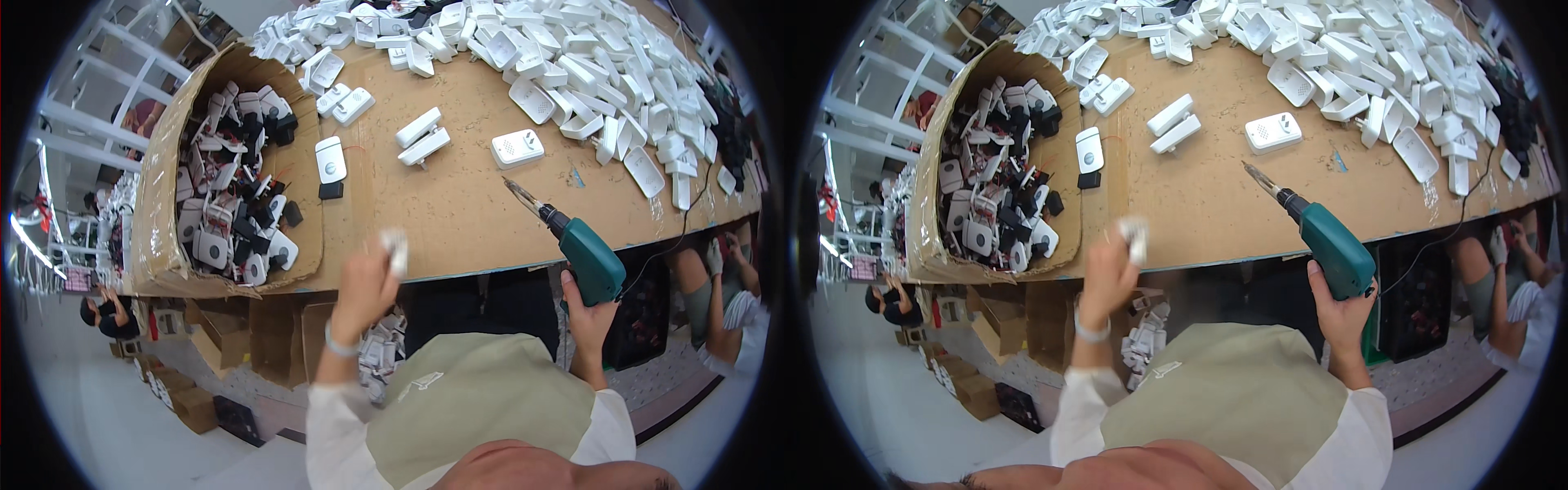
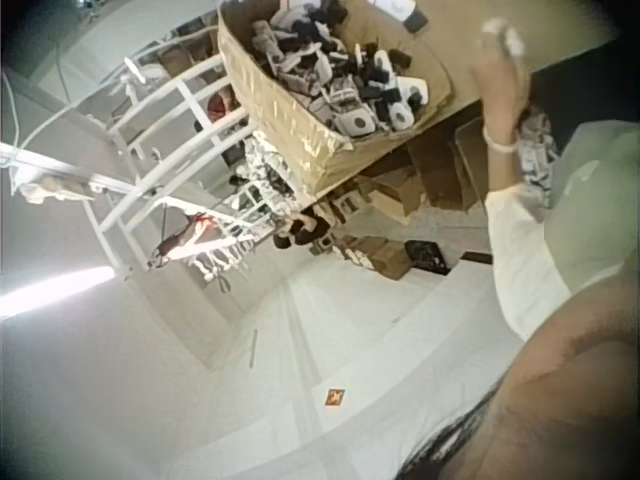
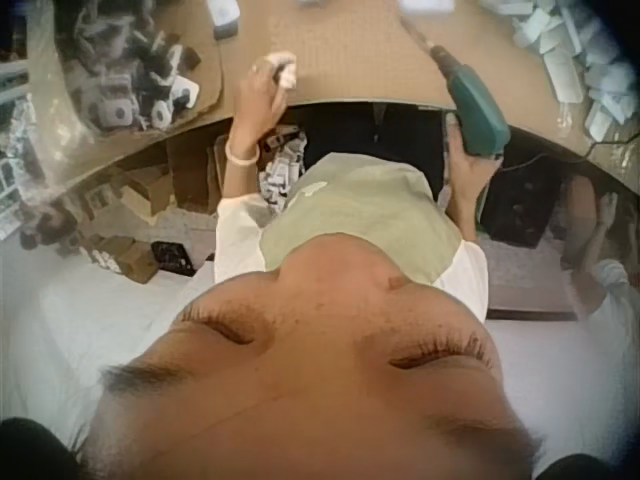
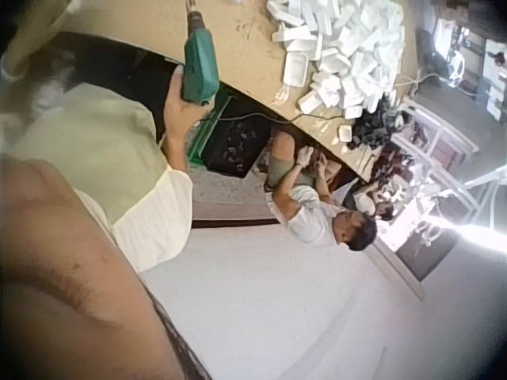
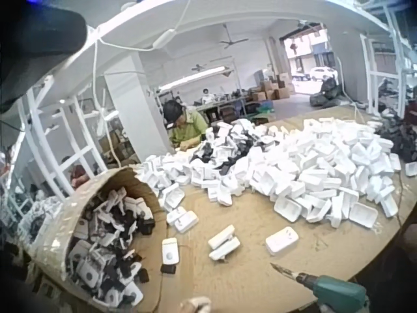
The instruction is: Assembling electronic components into plastic housings at a factory workbench.
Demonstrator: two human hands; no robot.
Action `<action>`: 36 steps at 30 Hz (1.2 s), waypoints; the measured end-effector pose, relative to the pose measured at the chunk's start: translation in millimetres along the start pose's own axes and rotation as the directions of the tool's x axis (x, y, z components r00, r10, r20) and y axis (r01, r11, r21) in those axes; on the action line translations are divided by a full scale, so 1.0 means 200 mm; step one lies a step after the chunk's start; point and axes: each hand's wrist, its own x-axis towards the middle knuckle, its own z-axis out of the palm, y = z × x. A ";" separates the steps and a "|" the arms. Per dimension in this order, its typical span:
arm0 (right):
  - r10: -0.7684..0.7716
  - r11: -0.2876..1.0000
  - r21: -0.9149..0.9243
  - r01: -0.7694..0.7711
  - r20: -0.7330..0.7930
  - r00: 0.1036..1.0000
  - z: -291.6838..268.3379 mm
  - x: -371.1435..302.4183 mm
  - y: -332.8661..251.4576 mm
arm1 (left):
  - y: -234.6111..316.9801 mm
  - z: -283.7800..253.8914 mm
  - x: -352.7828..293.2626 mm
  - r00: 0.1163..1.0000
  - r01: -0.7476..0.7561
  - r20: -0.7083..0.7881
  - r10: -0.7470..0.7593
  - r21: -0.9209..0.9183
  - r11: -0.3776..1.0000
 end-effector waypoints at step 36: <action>0.041 0.999 0.009 -0.040 -0.131 0.991 -0.04 0.01 0.06 | 0.17 0.21 0.21 0.914 -0.379 -0.104 0.393 0.131 0.916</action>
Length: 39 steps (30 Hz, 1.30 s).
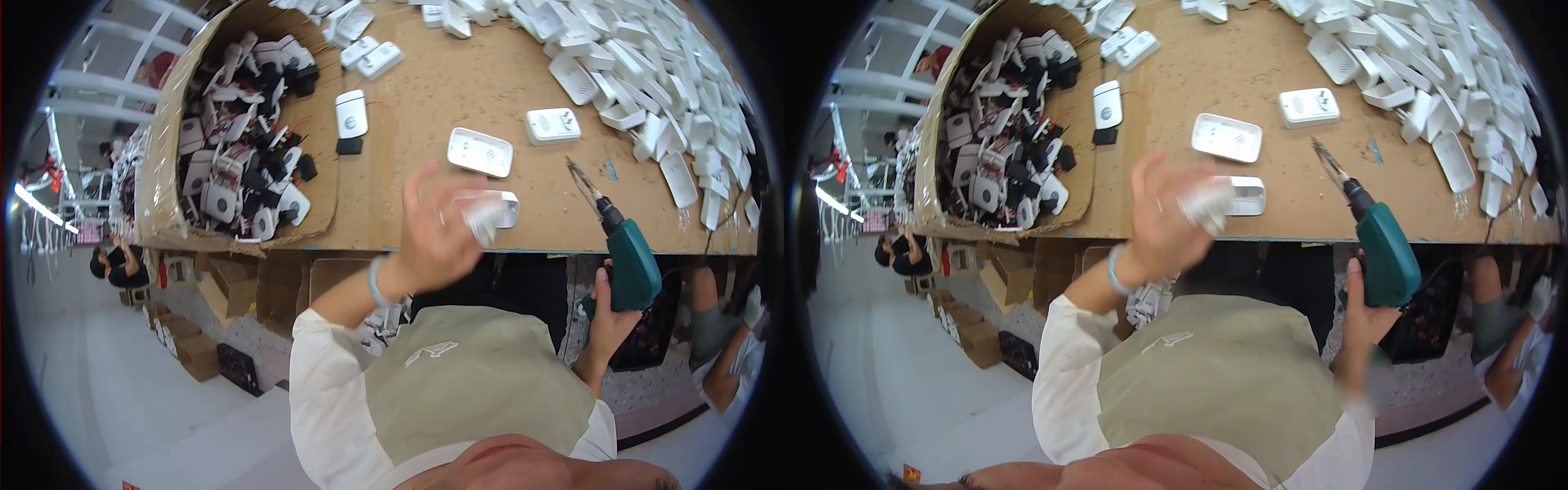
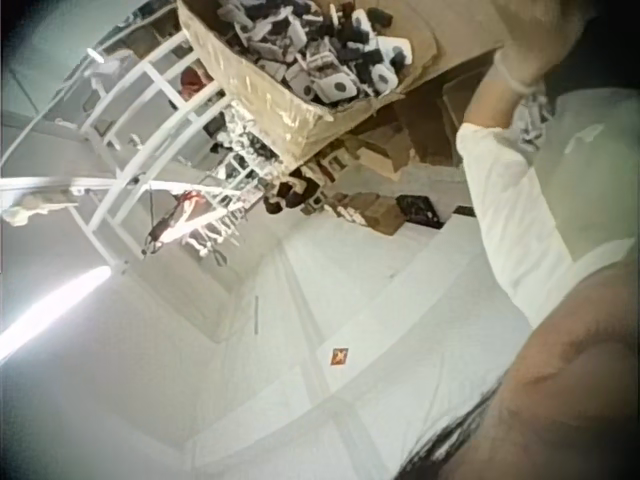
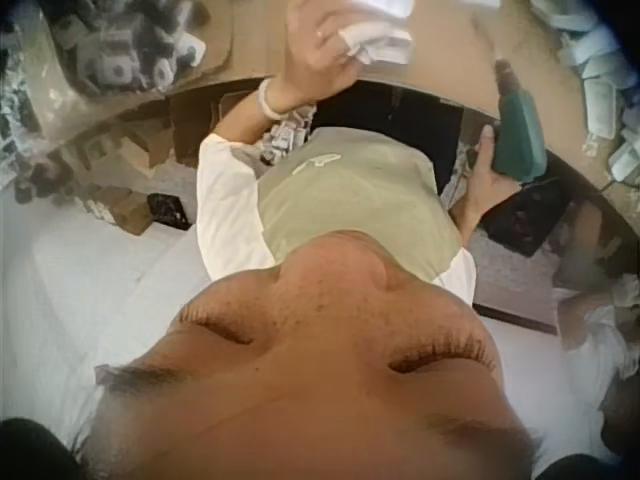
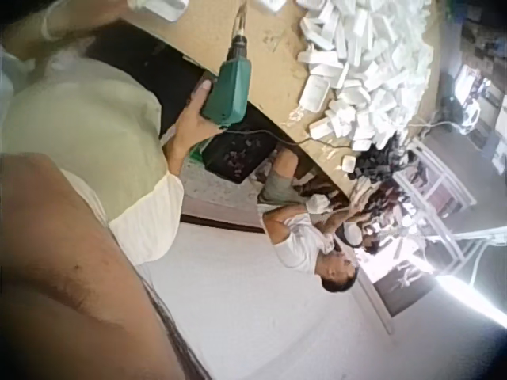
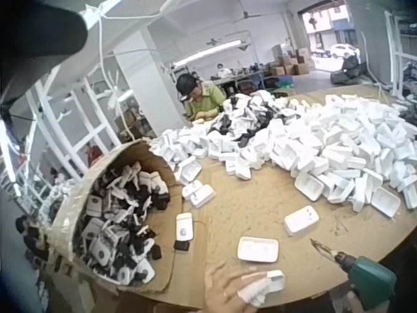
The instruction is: Assembling electronic components into plastic housings at a factory workbench.
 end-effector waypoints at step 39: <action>-0.073 0.997 -0.001 0.073 0.038 0.997 0.02 0.07 0.02 | -0.19 0.18 -0.03 0.965 0.254 -0.134 -0.225 0.268 0.929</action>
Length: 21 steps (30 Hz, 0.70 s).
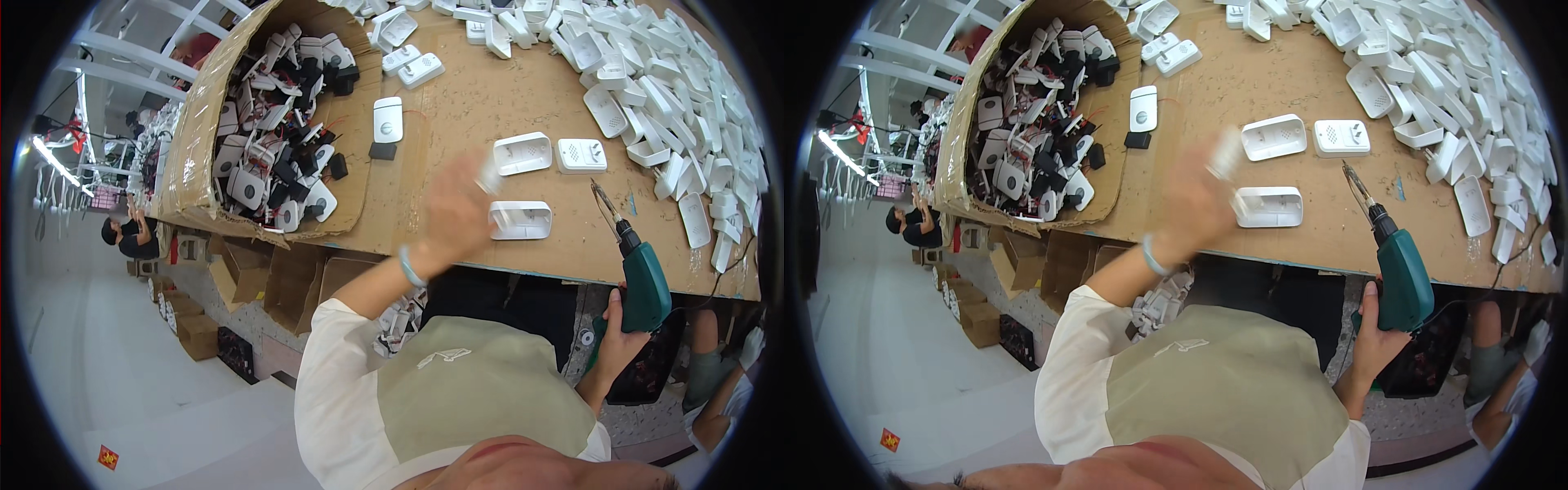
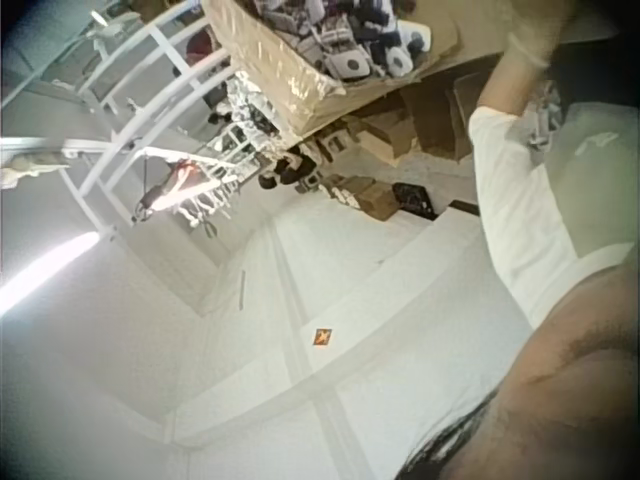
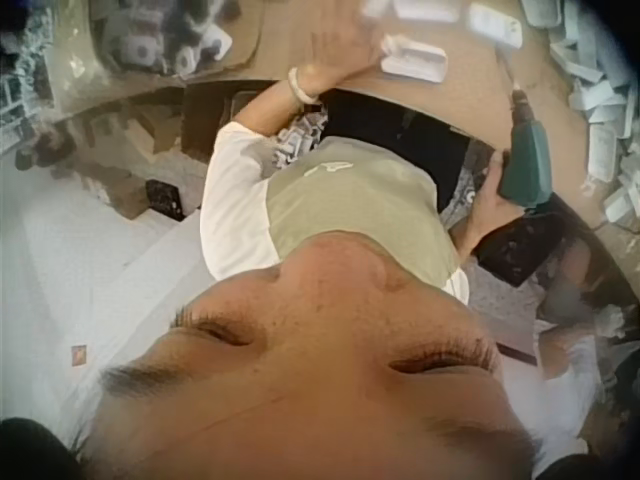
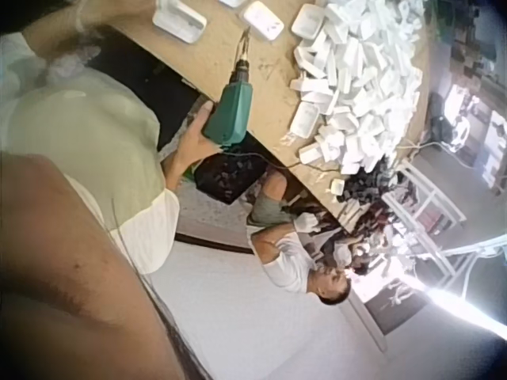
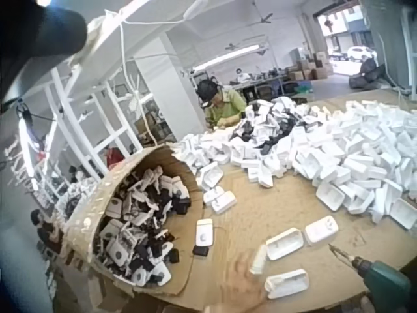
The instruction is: Assembling electronic components into plastic housings at a factory workbench.
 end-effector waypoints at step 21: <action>0.029 0.999 0.031 -0.029 0.016 0.999 0.06 -0.02 -0.03 | -0.75 -0.18 0.16 0.777 0.270 0.614 -0.141 -0.123 0.955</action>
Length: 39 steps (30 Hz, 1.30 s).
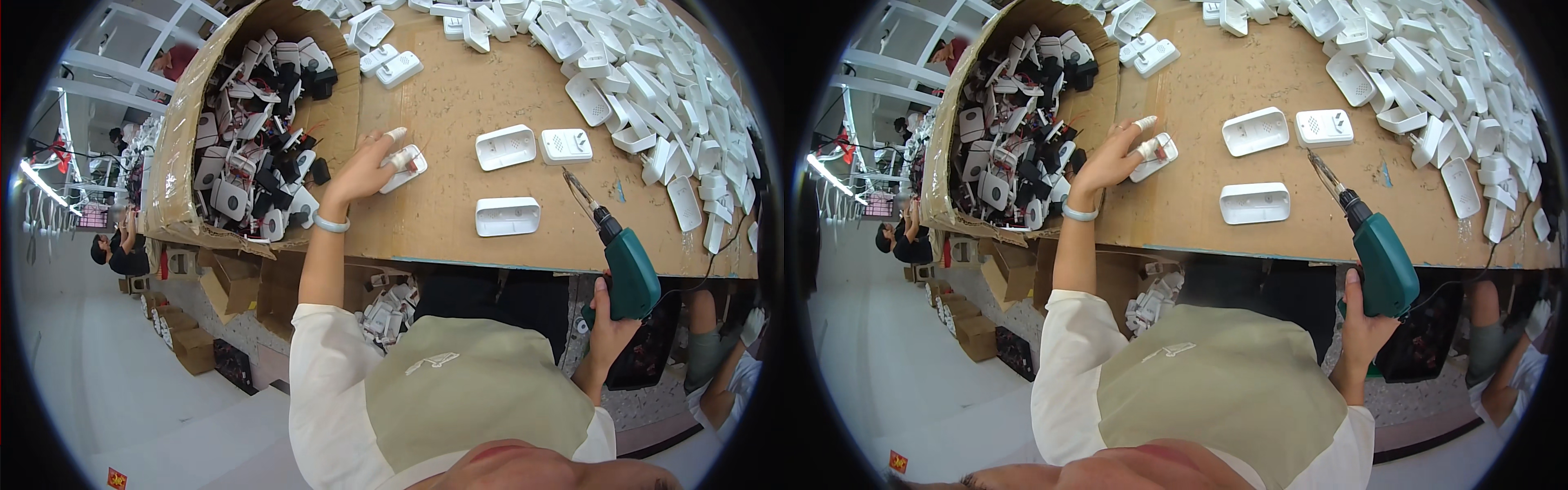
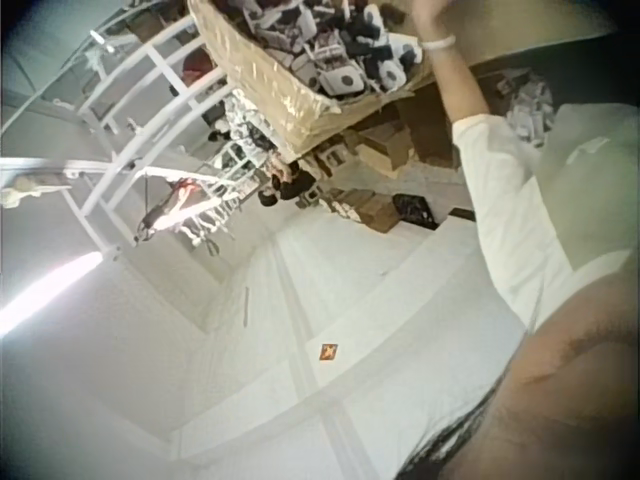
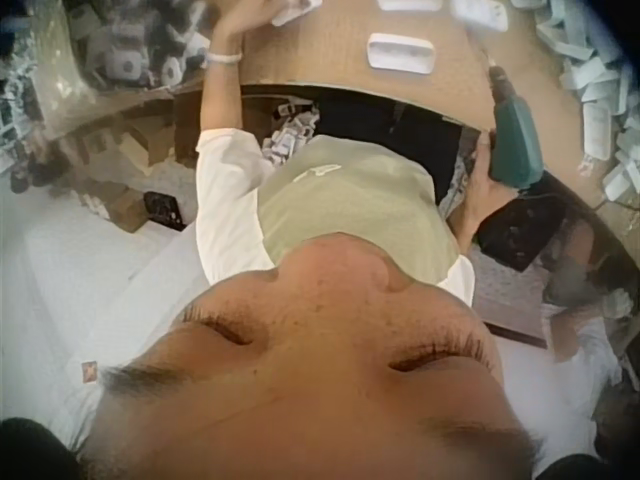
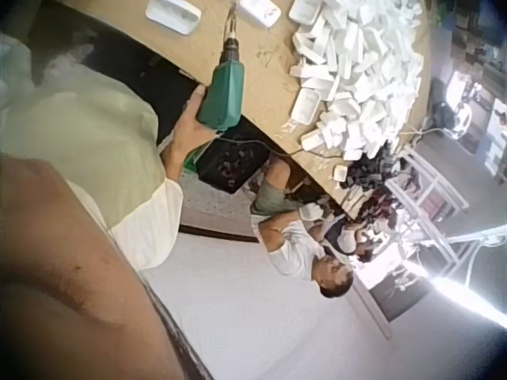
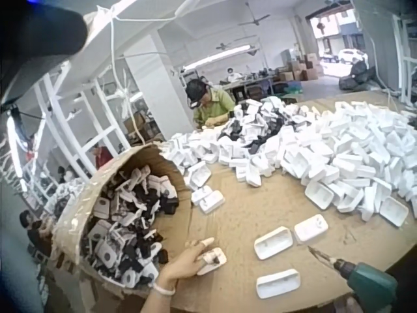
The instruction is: Assembling electronic components into plastic housings at a factory workbench.
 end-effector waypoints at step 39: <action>-0.081 0.971 -0.199 0.134 0.256 0.963 -0.08 -0.17 0.05 | 0.99 0.70 -0.35 0.853 -0.014 -0.519 -0.053 -0.124 0.992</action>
